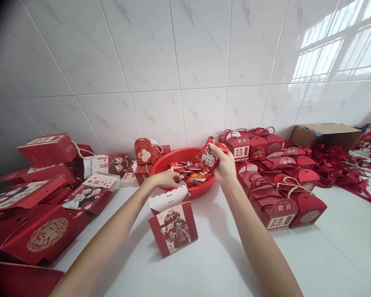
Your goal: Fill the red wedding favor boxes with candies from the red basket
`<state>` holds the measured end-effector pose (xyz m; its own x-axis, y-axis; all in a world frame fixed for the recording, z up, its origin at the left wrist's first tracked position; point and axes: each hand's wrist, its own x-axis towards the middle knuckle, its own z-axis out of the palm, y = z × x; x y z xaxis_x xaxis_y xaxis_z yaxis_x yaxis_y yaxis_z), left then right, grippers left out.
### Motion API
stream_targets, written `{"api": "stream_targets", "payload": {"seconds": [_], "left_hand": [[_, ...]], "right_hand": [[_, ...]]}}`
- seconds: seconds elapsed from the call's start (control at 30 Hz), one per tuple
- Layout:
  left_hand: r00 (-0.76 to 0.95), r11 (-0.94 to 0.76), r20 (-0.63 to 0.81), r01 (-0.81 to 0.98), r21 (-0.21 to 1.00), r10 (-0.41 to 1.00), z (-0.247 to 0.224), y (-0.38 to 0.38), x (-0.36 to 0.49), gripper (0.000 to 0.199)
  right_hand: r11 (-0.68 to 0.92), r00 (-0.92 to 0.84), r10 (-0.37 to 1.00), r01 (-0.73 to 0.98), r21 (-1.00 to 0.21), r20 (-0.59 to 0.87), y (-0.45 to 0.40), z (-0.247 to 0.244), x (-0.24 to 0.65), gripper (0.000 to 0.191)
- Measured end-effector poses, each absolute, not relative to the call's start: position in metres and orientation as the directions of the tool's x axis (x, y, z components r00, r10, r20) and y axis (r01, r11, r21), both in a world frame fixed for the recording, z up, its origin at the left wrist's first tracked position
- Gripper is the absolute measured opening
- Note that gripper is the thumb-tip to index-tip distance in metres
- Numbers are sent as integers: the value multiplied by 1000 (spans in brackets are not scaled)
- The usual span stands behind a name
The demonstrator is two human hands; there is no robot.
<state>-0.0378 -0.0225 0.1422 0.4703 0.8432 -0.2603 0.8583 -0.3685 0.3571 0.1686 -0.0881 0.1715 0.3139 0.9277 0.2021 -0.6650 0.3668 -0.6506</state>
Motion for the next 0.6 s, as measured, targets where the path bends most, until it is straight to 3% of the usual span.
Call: {"api": "stream_targets", "payload": {"seconds": [0.13, 0.27, 0.47, 0.6], "left_hand": [[467, -376, -243, 862, 341, 850, 136, -15, -33, 33], [478, -375, -181, 830, 413, 860, 125, -8, -31, 45], [507, -372, -89, 731, 572, 858, 117, -10, -32, 24], [468, -313, -26, 632, 709, 883, 117, -18, -34, 18]], "right_hand": [[352, 325, 931, -681, -643, 166, -86, 170, 167, 16], [269, 255, 960, -725, -634, 117, -84, 168, 169, 10], [198, 165, 980, -749, -633, 111, -81, 165, 169, 15], [258, 213, 966, -717, -647, 149, -79, 163, 165, 16]]}}
